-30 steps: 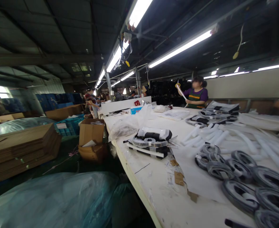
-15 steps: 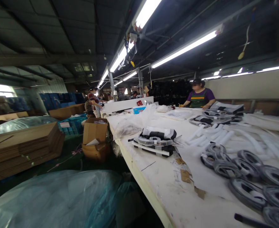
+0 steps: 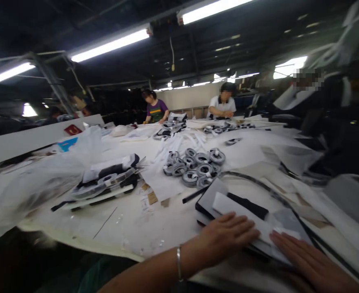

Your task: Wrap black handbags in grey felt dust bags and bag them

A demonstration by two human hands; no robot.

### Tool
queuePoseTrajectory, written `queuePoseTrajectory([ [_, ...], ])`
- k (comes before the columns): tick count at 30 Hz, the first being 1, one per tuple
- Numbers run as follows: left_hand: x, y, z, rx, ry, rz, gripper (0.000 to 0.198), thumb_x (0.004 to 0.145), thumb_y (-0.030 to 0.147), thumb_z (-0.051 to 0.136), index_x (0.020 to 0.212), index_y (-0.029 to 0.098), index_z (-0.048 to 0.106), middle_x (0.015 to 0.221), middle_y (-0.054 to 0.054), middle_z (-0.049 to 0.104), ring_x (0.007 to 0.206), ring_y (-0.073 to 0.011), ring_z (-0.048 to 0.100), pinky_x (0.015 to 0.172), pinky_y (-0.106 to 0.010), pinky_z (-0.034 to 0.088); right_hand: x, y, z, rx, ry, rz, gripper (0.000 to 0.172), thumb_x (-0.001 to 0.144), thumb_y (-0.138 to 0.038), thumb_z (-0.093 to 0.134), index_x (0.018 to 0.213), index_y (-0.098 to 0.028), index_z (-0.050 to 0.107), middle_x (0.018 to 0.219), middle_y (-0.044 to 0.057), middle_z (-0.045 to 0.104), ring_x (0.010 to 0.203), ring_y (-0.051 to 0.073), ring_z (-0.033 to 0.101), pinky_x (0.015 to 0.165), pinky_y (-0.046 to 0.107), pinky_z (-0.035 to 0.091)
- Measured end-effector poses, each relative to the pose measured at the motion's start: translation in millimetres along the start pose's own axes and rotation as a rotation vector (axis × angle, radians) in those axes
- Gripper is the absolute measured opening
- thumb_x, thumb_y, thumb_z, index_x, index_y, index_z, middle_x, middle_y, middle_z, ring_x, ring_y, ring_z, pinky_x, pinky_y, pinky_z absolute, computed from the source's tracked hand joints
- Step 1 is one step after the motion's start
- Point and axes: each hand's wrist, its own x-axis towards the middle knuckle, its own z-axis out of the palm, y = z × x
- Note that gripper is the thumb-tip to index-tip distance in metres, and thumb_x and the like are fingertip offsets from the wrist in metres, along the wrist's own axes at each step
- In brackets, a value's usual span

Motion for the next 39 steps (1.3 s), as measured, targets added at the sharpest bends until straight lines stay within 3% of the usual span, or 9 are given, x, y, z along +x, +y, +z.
queuePoseTrajectory([
  [6,-38,-62,7.1,-0.253,-0.157,-0.022,0.076,0.091,0.021,0.066,0.155,0.023,0.026,0.159,-0.006,0.035,0.151,-0.0215,0.023,0.125,-0.046,0.014,19,-16,-19,-0.242,0.022,-0.236,0.061,0.098,-0.039,0.054,0.154,-0.021,0.038,0.144,0.005,0.056,0.125,0.026,0.060,0.102,0.039,0.050],
  [14,-52,-53,44.6,-0.410,-0.123,-0.172,0.053,0.097,0.014,0.053,0.147,0.027,0.040,0.149,-0.005,0.051,0.139,-0.0194,0.046,0.116,-0.045,0.038,24,-58,-42,-0.167,0.121,-0.129,0.047,0.097,-0.023,0.056,0.143,-0.026,0.054,0.134,0.003,0.065,0.123,0.024,0.061,0.115,0.043,0.035],
  [17,-53,-52,48.0,-0.425,-0.097,-0.192,0.053,0.095,0.011,0.053,0.145,0.028,0.044,0.146,-0.004,0.054,0.136,-0.0190,0.050,0.112,-0.044,0.043,11,-88,-32,0.200,0.109,0.173,0.033,0.095,-0.026,0.059,0.126,-0.031,0.068,0.114,0.001,0.075,0.096,0.021,0.073,0.094,0.033,0.053],
  [20,-52,-54,44.5,-0.427,-0.075,-0.198,0.057,0.092,0.008,0.056,0.144,0.029,0.044,0.144,-0.002,0.056,0.134,-0.0187,0.053,0.110,-0.043,0.046,9,-114,-11,0.823,-0.173,0.778,0.044,0.094,-0.054,0.055,0.122,-0.023,0.071,0.102,0.008,0.077,0.066,0.020,0.073,0.061,0.031,0.060],
  [22,-53,-52,40.7,-0.420,-0.057,-0.199,0.060,0.090,0.008,0.058,0.144,0.029,0.045,0.143,-0.001,0.057,0.132,-0.0185,0.054,0.109,-0.041,0.048,15,-125,-3,1.208,-0.241,1.077,0.061,0.084,-0.067,0.061,0.122,-0.019,0.069,0.110,0.012,0.074,0.081,0.025,0.074,0.066,0.033,0.061],
  [24,-54,-47,37.1,-0.407,-0.033,-0.206,0.061,0.088,0.008,0.059,0.144,0.028,0.046,0.142,-0.002,0.058,0.130,-0.0188,0.056,0.107,-0.038,0.049,25,-132,-3,1.462,-0.153,1.176,0.065,0.074,-0.067,0.073,0.116,-0.018,0.071,0.119,0.013,0.070,0.108,0.029,0.068,0.087,0.036,0.058],
  [27,-58,-34,32.8,-0.385,0.015,-0.218,0.061,0.087,0.006,0.058,0.143,0.027,0.047,0.141,-0.003,0.059,0.127,-0.0196,0.059,0.102,-0.035,0.053,36,-140,-13,1.590,-0.061,1.138,0.058,0.067,-0.057,0.084,0.109,-0.019,0.073,0.114,0.009,0.069,0.116,0.026,0.061,0.098,0.035,0.049],
  [34,-74,-9,30.4,-0.188,0.060,-0.287,0.071,0.085,0.013,0.057,0.151,0.028,0.037,0.146,-0.002,0.054,0.123,-0.0213,0.062,0.093,-0.030,0.057,47,-158,-3,1.618,0.119,0.988,0.037,0.071,-0.049,0.084,0.085,-0.019,0.068,0.075,-0.001,0.057,0.076,0.014,0.052,0.073,0.026,0.041],
  [39,-87,-3,43.5,-0.112,0.165,-0.415,0.079,0.087,0.017,0.056,0.158,0.024,0.021,0.143,-0.006,0.056,0.122,-0.0235,0.062,0.099,-0.033,0.053,56,-168,9,1.579,0.205,0.830,0.037,0.073,-0.052,0.082,0.088,-0.021,0.071,0.100,0.006,0.066,0.107,0.024,0.059,0.090,0.032,0.045],
])
